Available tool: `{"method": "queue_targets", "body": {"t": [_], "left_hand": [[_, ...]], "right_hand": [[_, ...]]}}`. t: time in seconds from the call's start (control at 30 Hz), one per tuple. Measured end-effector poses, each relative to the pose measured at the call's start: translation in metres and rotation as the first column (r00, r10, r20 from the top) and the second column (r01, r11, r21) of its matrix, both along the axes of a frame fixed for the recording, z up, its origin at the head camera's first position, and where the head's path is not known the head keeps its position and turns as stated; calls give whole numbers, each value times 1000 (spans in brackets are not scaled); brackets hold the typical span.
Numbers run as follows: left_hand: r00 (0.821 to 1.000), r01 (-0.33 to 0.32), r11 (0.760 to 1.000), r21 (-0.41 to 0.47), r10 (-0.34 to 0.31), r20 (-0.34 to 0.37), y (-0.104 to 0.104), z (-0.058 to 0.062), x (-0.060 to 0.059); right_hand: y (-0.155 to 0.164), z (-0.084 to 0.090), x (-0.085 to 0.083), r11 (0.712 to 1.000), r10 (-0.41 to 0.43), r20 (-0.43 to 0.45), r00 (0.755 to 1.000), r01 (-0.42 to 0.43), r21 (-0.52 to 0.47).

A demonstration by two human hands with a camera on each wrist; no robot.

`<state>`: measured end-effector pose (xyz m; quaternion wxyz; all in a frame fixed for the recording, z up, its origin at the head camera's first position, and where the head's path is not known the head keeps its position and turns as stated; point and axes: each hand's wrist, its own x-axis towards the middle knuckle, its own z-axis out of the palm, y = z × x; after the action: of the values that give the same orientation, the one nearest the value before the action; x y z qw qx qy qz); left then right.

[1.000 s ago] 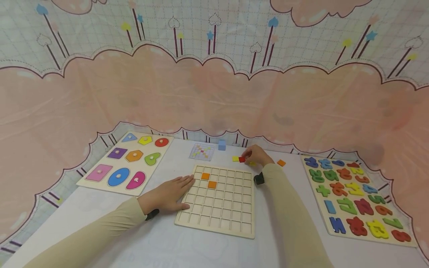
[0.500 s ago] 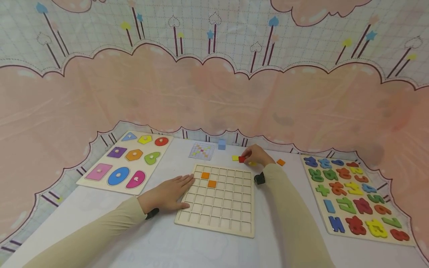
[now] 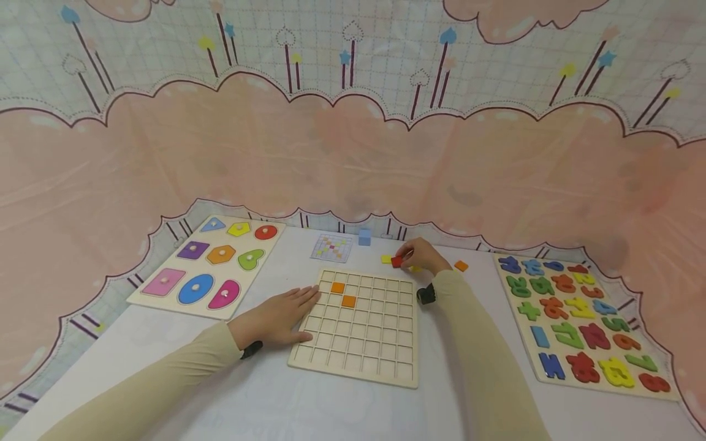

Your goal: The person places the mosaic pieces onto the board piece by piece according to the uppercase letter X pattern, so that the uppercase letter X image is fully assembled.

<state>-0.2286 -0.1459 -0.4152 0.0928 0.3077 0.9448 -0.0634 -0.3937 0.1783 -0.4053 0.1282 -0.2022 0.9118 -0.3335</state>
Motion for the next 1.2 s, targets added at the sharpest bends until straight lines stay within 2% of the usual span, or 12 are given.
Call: {"method": "queue_targets", "body": {"t": [0.43, 0.63, 0.93, 1.2], "left_hand": [[1000, 4, 1000, 3, -4, -3, 2, 3, 1], [1000, 12, 1000, 0, -12, -5, 1, 1, 0], [1000, 9, 1000, 8, -9, -2, 1, 1, -1], [1000, 4, 1000, 3, -4, 5, 0, 1, -1]], "right_hand": [[4, 2, 4, 999, -46, 31, 998, 46, -25], [5, 6, 6, 994, -36, 33, 999, 39, -103], [-3, 19, 31, 983, -33, 60, 998, 43, -179], [-10, 18, 56, 970, 14, 53, 998, 0, -245]]}}
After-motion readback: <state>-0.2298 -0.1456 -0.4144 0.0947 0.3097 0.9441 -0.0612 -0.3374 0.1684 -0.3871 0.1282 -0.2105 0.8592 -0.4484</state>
